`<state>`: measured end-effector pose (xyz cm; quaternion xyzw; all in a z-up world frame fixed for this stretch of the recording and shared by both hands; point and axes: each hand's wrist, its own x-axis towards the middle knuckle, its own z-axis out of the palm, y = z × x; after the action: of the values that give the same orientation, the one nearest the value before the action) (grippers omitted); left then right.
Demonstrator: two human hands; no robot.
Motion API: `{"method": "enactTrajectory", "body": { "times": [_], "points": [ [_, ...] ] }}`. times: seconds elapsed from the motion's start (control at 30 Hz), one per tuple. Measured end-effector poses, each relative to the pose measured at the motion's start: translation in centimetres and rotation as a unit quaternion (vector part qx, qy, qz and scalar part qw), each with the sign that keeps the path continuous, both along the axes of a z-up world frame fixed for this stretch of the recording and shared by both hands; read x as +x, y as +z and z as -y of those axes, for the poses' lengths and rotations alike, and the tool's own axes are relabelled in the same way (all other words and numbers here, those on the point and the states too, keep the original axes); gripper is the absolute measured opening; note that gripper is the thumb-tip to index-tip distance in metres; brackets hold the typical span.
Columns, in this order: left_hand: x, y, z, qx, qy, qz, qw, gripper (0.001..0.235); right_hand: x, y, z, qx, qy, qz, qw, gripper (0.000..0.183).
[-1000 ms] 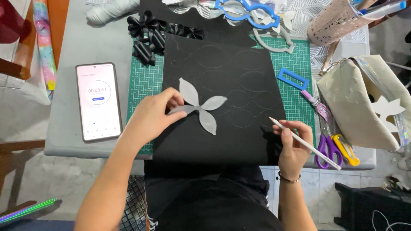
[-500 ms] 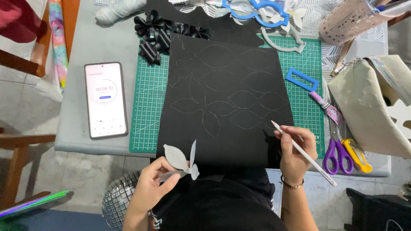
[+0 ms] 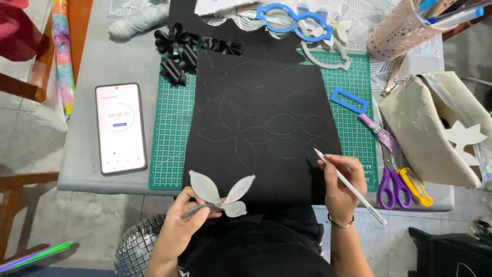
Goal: Tracing a flower-shaped template onto black material using a white marking pen
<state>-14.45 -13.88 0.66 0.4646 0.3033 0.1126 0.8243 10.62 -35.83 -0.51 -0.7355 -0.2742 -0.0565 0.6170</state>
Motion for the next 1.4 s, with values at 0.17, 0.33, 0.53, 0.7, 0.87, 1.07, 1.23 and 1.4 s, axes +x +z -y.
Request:
{"method": "enactTrajectory", "body": {
  "times": [0.17,0.33,0.53,0.7,0.87,1.07,1.23,1.4],
  "points": [
    [0.5,0.5,-0.2,0.013,0.028,-0.044,0.999,0.031,0.1,-0.2,0.2,-0.001,0.006,-0.003,1.000,0.008],
    [1.4,2.2,-0.3,0.015,0.054,-0.062,0.997,0.043,-0.3,0.9,-0.3,-0.027,0.001,0.023,0.999,0.009],
    [3.3,3.2,-0.8,0.069,0.051,-0.007,0.996,0.046,-0.1,1.9,-0.7,-0.102,0.039,0.073,0.991,0.027],
    [3.8,3.3,-1.8,0.120,-0.007,-0.079,0.990,0.038,-0.1,2.5,-0.9,-0.181,0.091,0.142,0.969,0.039],
    [4.6,4.6,-1.6,0.032,0.055,0.019,0.998,0.051,0.0,3.9,-1.7,-0.204,0.101,0.152,0.962,0.033],
    [8.7,6.1,1.8,-0.057,-0.024,0.243,0.968,0.082,0.1,2.1,-0.7,-0.157,0.059,0.134,0.977,0.031],
    [10.0,5.4,2.7,0.053,-0.201,0.071,0.976,0.090,0.4,2.2,-0.7,-0.065,-0.030,0.080,0.994,0.021],
    [8.7,6.4,-1.7,0.395,-0.049,-0.124,0.909,0.092,0.7,2.5,-0.9,-0.118,0.009,0.067,0.991,0.023]
  ]
}}
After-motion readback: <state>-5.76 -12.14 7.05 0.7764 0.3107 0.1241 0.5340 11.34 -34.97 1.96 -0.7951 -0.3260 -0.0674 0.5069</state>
